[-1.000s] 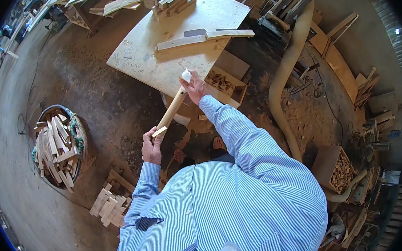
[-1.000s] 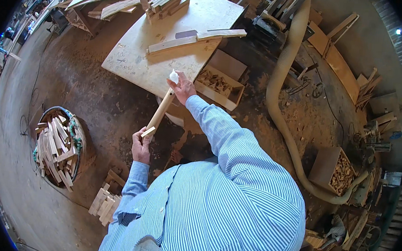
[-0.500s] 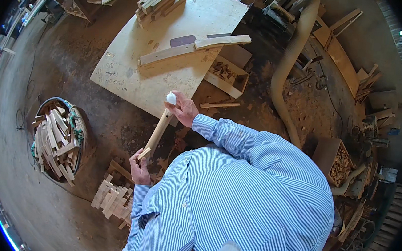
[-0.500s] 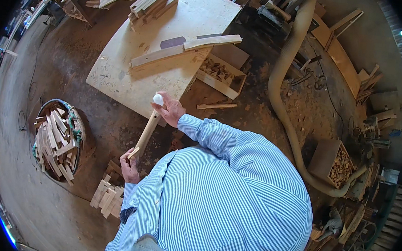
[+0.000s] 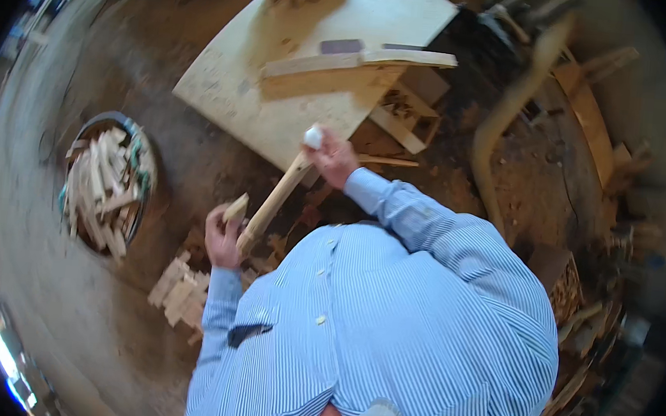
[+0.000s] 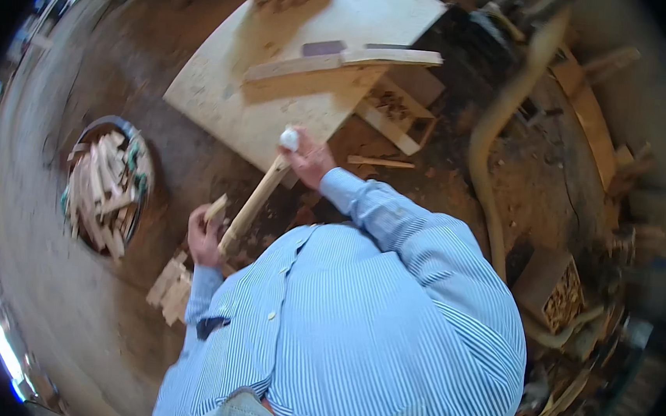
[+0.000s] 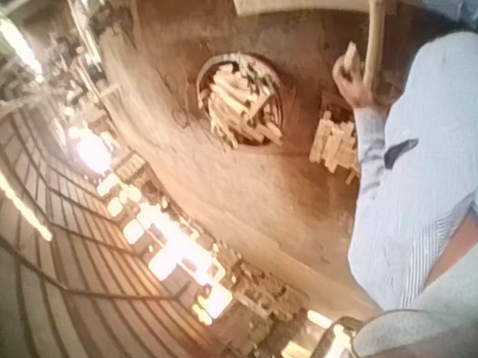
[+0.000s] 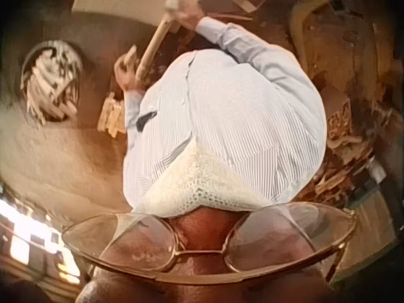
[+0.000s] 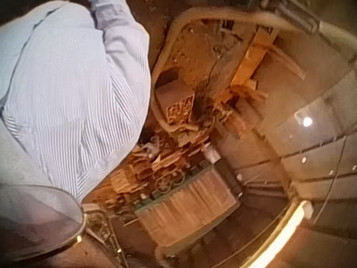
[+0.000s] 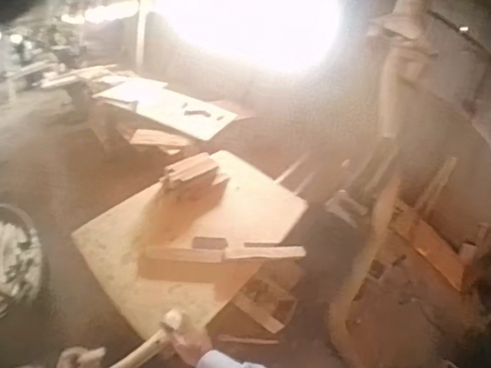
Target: Assembling and gluing small wood components together on a workbench.
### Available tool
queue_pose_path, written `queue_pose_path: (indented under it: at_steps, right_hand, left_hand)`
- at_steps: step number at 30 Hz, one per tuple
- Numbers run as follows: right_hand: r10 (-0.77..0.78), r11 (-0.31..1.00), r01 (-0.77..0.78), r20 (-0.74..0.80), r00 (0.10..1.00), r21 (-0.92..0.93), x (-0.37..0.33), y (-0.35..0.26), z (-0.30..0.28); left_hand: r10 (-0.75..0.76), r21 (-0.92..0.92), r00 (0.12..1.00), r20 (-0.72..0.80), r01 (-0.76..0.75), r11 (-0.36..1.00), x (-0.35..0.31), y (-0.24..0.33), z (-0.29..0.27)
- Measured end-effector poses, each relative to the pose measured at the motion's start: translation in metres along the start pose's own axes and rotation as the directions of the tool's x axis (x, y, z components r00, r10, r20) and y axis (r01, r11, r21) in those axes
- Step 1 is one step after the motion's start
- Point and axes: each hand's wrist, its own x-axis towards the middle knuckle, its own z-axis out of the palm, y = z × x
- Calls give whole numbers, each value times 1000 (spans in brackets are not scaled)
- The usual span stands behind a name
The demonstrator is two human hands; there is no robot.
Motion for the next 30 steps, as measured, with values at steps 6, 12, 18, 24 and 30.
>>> queue_pose_path:
  at_steps: [6,12,18,24,30]
  right_hand:
    - [-73,997,70,-66,995,-34,-19,-42,-56]
    - [-101,961,53,-165,981,-273,-42,-79,-135]
    - [-134,954,56,-251,959,-294,-55,-88,-212]
    - [-21,988,-19,-258,966,-152,-55,-60,-299]
    - [-146,966,71,-296,944,-249,-13,-47,-368]
  left_hand:
    - [6,-52,993,119,1,999,66,41,96]
    - [-39,-200,952,304,104,974,101,48,184]
    - [-141,-159,907,398,219,963,124,38,276]
    - [-160,-90,909,384,209,974,158,14,367]
    - [-131,-47,954,269,149,988,187,10,417]
